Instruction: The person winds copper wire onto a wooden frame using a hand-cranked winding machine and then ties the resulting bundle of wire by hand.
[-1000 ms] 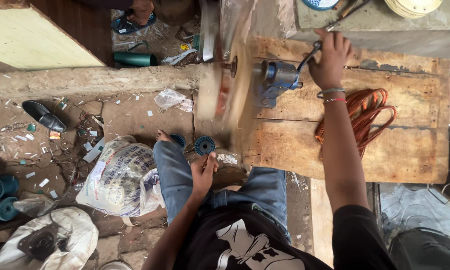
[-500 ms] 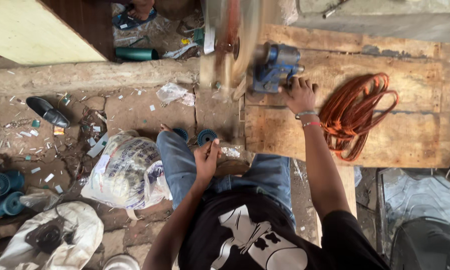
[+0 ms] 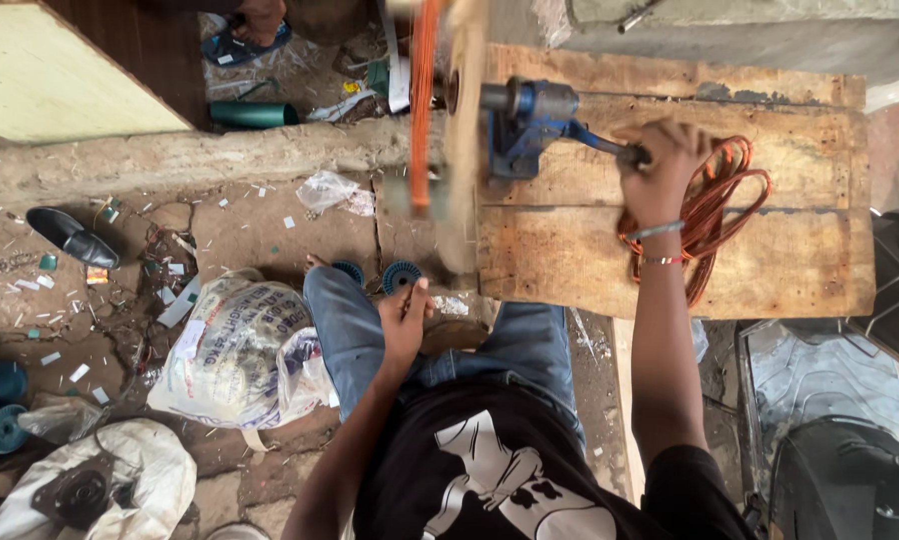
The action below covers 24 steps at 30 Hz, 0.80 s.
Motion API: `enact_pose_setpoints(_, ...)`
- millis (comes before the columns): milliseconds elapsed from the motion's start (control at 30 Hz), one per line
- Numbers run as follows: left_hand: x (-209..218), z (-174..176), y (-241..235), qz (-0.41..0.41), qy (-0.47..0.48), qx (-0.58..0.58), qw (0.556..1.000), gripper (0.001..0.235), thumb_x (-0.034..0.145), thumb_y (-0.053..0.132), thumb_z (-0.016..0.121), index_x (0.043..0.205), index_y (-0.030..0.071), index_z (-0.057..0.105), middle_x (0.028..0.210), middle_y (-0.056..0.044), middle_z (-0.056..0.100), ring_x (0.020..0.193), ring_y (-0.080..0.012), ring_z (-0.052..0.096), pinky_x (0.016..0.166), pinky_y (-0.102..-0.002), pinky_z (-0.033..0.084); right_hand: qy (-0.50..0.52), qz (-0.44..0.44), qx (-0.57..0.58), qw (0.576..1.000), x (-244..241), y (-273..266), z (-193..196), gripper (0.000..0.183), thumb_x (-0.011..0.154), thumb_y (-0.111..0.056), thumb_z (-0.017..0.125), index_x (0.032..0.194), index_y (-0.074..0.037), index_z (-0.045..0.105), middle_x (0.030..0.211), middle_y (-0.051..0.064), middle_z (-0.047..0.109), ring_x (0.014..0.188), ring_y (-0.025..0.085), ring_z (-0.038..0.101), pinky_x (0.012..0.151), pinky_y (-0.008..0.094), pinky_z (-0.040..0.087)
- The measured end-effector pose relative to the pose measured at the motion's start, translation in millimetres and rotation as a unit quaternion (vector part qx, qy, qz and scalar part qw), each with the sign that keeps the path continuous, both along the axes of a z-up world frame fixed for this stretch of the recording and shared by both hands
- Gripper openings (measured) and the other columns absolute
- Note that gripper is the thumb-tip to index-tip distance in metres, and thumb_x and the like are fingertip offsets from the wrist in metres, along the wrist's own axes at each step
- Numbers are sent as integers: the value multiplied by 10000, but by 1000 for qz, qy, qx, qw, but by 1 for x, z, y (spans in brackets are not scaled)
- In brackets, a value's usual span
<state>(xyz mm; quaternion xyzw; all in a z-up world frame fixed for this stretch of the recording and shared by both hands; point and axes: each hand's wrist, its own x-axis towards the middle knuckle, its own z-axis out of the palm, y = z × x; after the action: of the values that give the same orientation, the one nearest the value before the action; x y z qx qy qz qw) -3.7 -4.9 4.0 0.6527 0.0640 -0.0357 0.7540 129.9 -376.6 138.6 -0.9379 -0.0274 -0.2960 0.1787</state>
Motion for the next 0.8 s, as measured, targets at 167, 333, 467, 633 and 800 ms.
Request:
enact_pose_setpoints(167,1,-4,1,-3,20,53,998,422,1026,280,616,715,-2,656,580,-15,622,534,-56,567,511,-236,425,-59,-14,-38,997,74,-15,7,232,920,1,742,1037,-197,776,1031,-20,666,1056,223,526,1007,381,330)
enact_pose_setpoints(333,10,-1,-2,-1,23,26,999,395,1021,264,613,730,1,659,594,-13,627,539,-53,570,505,-232,431,-25,6,-71,997,117,-17,-11,445,822,3,753,1224,-179,696,1149,12,642,1158,264,506,1000,420,314)
enact_pose_setpoints(467,12,6,3,-14,18,66,998,435,1042,259,603,697,-2,647,561,-27,581,521,-55,514,485,-246,368,48,-9,-85,995,155,-24,-65,580,733,-45,771,1278,-207,656,1198,13,650,1195,291,509,995,469,336)
enact_pose_setpoints(633,12,13,1,-21,1,69,997,446,1036,276,606,690,-5,629,557,-14,589,513,-48,527,476,-245,381,148,-49,-188,970,147,-22,-146,907,373,-257,864,1257,-215,669,1275,131,649,1262,410,508,1034,630,325)
enact_pose_setpoints(800,5,15,3,-16,-1,72,997,429,1032,282,609,720,-10,638,572,-13,599,520,-44,522,477,-245,382,274,-45,-130,952,65,-6,-161,335,794,-434,812,1001,-186,724,1118,109,674,1161,315,558,1068,493,359)
